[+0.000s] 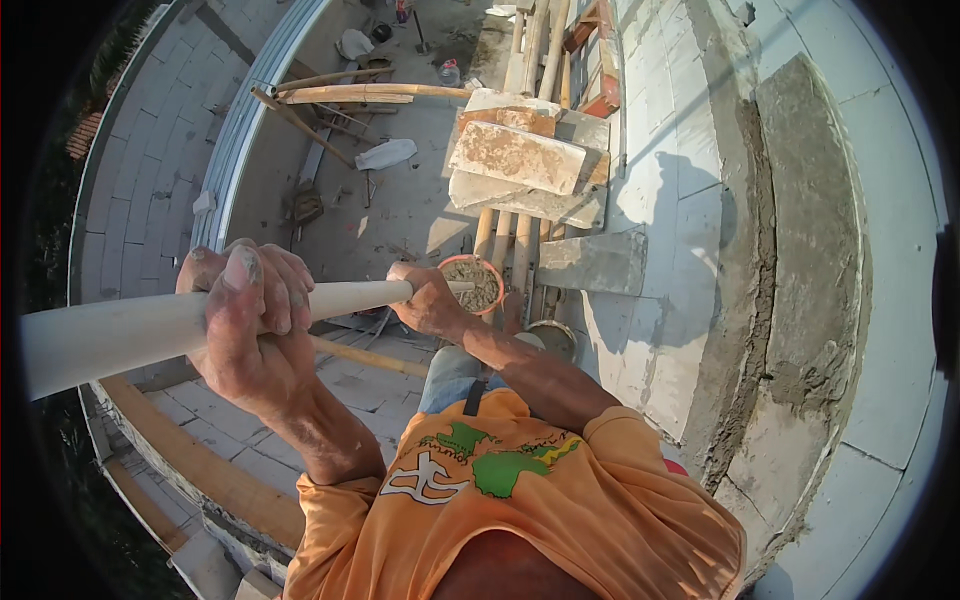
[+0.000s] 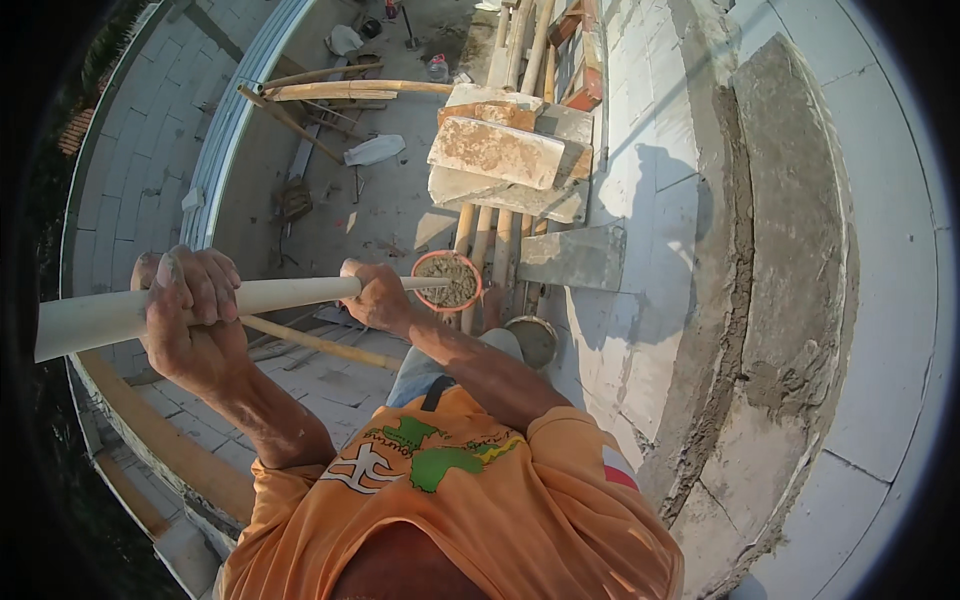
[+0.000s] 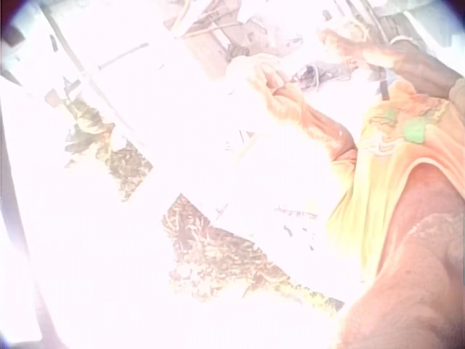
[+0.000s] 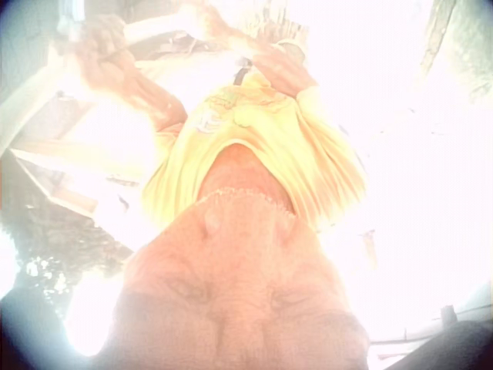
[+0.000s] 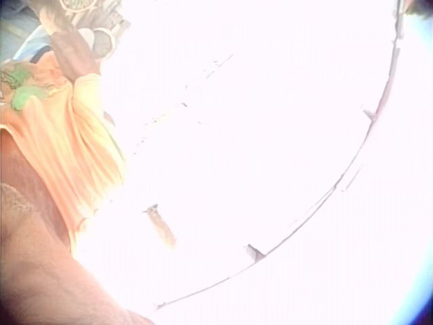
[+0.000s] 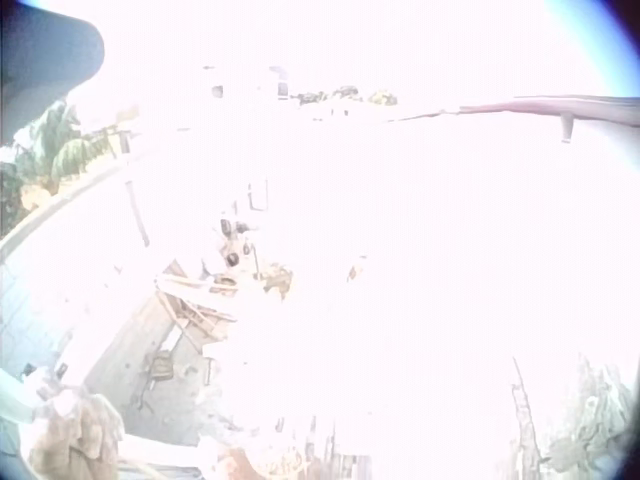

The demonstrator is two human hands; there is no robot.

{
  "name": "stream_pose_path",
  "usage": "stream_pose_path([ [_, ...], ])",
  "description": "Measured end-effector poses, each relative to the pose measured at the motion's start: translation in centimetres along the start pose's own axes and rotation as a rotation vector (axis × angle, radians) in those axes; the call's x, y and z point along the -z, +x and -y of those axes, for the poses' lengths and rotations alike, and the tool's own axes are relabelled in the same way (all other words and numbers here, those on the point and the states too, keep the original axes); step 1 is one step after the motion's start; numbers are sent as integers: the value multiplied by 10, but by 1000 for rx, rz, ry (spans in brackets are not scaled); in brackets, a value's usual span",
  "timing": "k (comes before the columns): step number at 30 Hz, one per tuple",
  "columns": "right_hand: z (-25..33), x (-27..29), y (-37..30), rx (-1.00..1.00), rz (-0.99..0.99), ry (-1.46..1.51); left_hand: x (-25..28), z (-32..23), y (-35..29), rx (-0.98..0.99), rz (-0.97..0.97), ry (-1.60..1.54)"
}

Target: The person applies mortar to the top of a concrete wall using a trowel and positions a large curved concrete block. They also handle a long PVC pipe and a handsaw while working from a bamboo scaffolding structure.

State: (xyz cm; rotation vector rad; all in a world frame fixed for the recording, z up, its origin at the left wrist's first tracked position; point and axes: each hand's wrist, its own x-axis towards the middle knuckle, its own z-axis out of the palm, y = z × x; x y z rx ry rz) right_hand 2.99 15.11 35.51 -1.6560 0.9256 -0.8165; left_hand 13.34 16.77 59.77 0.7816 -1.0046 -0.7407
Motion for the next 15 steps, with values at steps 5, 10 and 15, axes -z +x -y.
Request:
stream_pose_path([
  [5,-15,31,-1,1,-188,-23,-30,25,15,42,160,-53],
  [10,-49,69,4,-23,-316,16,-67,61,17,145,169,-27],
  [15,-80,97,16,-4,-358,-17,-83,95,21,179,183,-64],
])
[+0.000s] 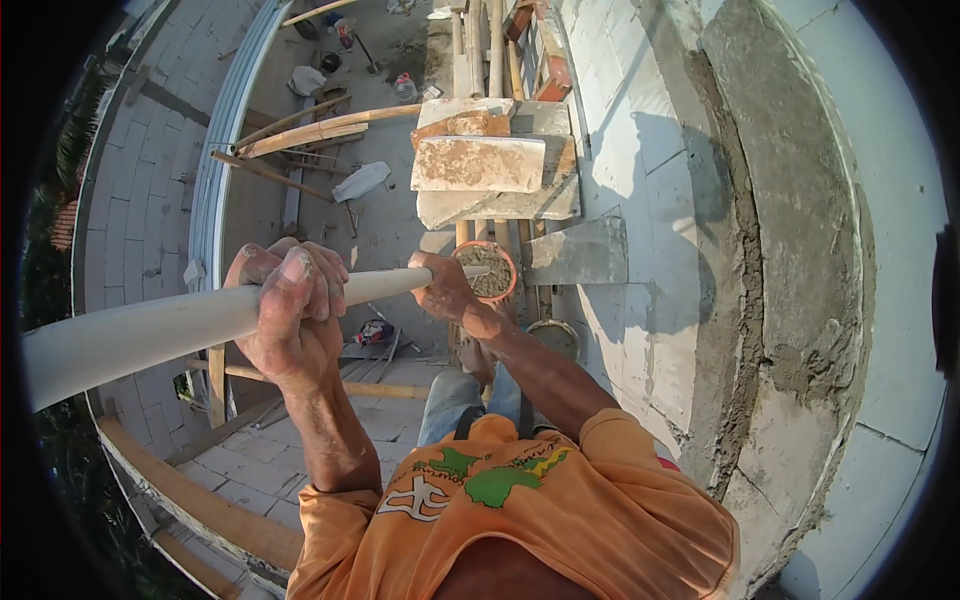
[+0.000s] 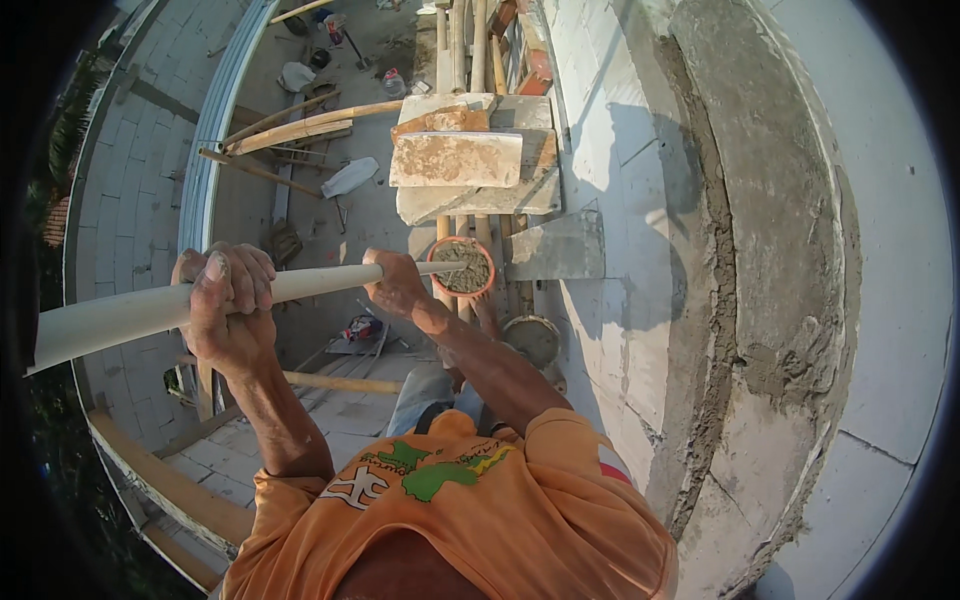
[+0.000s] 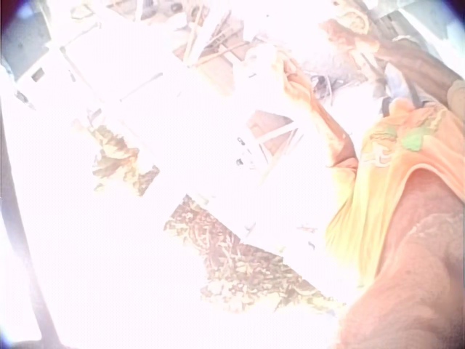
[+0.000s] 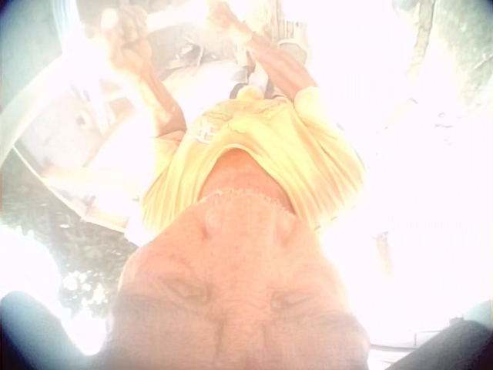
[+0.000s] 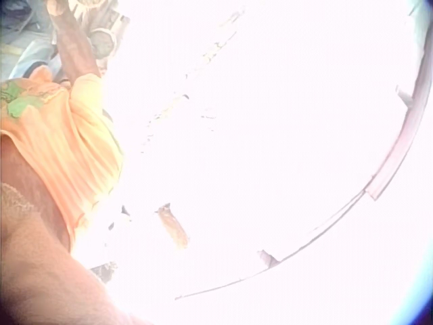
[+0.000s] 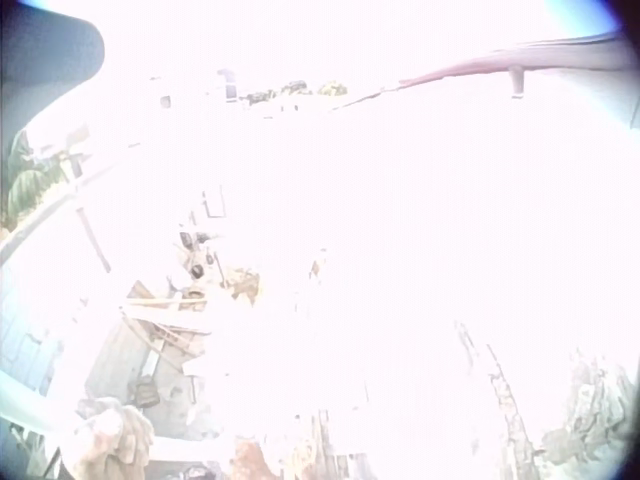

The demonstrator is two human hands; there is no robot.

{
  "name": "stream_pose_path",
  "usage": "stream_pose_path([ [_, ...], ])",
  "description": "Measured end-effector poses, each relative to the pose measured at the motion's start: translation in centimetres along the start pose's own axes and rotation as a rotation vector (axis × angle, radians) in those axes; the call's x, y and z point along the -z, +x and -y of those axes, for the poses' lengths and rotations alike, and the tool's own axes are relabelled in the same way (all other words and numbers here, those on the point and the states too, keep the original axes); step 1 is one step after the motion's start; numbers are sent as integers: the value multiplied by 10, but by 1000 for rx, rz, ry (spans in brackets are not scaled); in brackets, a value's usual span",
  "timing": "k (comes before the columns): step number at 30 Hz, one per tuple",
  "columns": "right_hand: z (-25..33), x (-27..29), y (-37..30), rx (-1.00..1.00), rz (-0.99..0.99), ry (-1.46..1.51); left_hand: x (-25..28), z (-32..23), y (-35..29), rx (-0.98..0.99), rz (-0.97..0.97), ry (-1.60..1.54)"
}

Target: The person applies mortar to the top of a concrete wall using a trowel and positions a large curved concrete block. They also handle a long PVC pipe and a handsaw while working from a bamboo scaffolding structure.

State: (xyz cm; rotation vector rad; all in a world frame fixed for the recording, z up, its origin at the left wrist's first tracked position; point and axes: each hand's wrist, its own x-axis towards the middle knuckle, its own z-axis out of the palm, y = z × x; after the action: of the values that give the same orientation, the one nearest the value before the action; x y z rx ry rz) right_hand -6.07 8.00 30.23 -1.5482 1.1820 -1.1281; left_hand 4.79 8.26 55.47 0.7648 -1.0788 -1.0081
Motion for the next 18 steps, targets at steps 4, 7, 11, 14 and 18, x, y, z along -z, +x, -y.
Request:
stream_pose_path([
  [4,-9,1,8,-37,8,5,3,13,13,35,5,-17],
  [7,-15,0,20,-45,12,-22,3,20,24,62,-24,9],
  [11,-23,0,25,-12,-11,-8,1,24,32,79,17,63],
  [14,-29,0,26,-31,-1,-38,-3,10,54,-76,63,44],
  [18,-38,0,33,9,-67,-35,-3,-8,83,-160,199,71],
])
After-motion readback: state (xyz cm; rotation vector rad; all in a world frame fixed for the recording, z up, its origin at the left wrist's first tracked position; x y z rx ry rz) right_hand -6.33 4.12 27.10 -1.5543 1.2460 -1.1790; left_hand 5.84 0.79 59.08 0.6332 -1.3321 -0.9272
